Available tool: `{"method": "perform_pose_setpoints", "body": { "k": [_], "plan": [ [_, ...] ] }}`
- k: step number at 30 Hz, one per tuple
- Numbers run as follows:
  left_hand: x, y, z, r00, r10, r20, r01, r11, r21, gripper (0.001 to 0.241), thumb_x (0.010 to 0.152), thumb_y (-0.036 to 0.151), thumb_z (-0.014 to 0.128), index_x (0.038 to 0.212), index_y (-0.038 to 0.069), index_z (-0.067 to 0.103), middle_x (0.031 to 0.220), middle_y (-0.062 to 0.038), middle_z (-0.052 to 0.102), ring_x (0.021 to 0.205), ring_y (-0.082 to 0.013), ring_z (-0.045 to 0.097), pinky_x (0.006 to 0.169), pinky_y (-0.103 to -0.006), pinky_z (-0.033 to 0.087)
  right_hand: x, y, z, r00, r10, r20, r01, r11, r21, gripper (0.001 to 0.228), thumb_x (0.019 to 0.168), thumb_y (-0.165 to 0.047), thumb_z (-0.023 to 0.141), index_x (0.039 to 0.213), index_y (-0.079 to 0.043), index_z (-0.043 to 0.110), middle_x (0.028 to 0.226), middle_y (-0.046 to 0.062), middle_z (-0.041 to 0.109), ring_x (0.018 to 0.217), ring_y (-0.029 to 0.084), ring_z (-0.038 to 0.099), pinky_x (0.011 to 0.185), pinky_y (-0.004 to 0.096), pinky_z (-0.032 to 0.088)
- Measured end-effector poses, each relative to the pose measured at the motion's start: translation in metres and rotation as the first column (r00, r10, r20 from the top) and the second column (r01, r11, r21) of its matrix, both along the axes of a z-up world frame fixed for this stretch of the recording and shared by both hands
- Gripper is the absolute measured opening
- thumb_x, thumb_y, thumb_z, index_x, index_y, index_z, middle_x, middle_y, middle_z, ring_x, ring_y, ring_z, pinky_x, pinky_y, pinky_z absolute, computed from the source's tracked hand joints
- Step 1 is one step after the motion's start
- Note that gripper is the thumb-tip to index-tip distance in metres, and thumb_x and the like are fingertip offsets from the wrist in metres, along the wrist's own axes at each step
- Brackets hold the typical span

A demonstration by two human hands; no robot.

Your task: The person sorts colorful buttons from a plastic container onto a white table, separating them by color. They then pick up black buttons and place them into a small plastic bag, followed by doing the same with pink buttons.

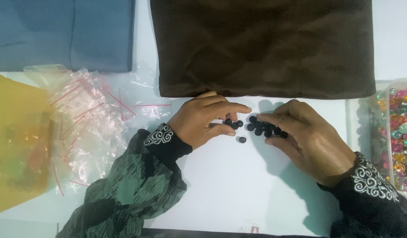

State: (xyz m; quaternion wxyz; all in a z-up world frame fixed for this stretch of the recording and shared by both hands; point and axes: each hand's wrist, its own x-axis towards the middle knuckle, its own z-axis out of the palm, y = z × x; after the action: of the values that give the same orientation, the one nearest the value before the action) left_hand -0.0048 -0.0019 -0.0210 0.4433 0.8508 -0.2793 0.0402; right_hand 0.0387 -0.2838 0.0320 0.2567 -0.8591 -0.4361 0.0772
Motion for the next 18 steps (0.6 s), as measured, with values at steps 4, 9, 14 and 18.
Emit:
{"method": "perform_pose_setpoints", "body": {
  "k": [4,9,14,18],
  "plan": [
    [-0.001,-0.001,0.007,0.999,0.006,-0.043,-0.006,1.0,0.004,0.047,0.093,0.014,0.081,0.135,0.022,0.063,0.098,0.003,0.068,0.092,-0.0183,0.058,0.087,-0.0316,0.051,-0.001,0.002,0.003,1.0,0.01,0.001,-0.01,1.0,0.022,0.059,0.085,-0.014,0.078,0.141,-0.012,0.062,0.11,0.012,0.061,0.104,0.029,0.063,0.093,0.041,0.055],
    [-0.001,0.0,0.01,1.0,-0.007,-0.011,0.007,1.0,0.005,0.043,0.095,0.013,0.079,0.135,0.02,0.063,0.098,0.003,0.069,0.09,-0.0181,0.06,0.093,-0.0334,0.051,0.003,-0.004,0.004,0.999,-0.032,0.019,0.032,0.999,-0.032,0.066,0.081,-0.029,0.081,0.143,-0.014,0.062,0.114,0.011,0.06,0.106,0.028,0.063,0.097,0.042,0.054],
    [0.0,0.0,0.008,1.0,-0.002,-0.024,0.003,1.0,0.019,0.044,0.094,0.015,0.079,0.135,0.02,0.063,0.098,0.002,0.072,0.09,-0.0175,0.062,0.091,-0.0336,0.052,0.004,-0.005,0.006,0.999,-0.038,-0.025,0.037,0.998,-0.051,0.069,0.08,-0.029,0.082,0.144,-0.014,0.06,0.114,0.01,0.06,0.102,0.028,0.063,0.093,0.042,0.053],
    [0.001,0.0,0.013,0.991,0.035,-0.132,-0.037,0.999,-0.011,0.046,0.089,0.014,0.083,0.131,0.024,0.067,0.098,0.005,0.072,0.092,-0.0156,0.058,0.079,-0.028,0.057,0.007,-0.006,0.008,0.972,-0.105,-0.21,0.084,0.991,-0.105,0.065,0.082,-0.018,0.079,0.144,-0.017,0.059,0.106,0.005,0.056,0.078,0.021,0.065,0.076,0.036,0.061]
  ]
}}
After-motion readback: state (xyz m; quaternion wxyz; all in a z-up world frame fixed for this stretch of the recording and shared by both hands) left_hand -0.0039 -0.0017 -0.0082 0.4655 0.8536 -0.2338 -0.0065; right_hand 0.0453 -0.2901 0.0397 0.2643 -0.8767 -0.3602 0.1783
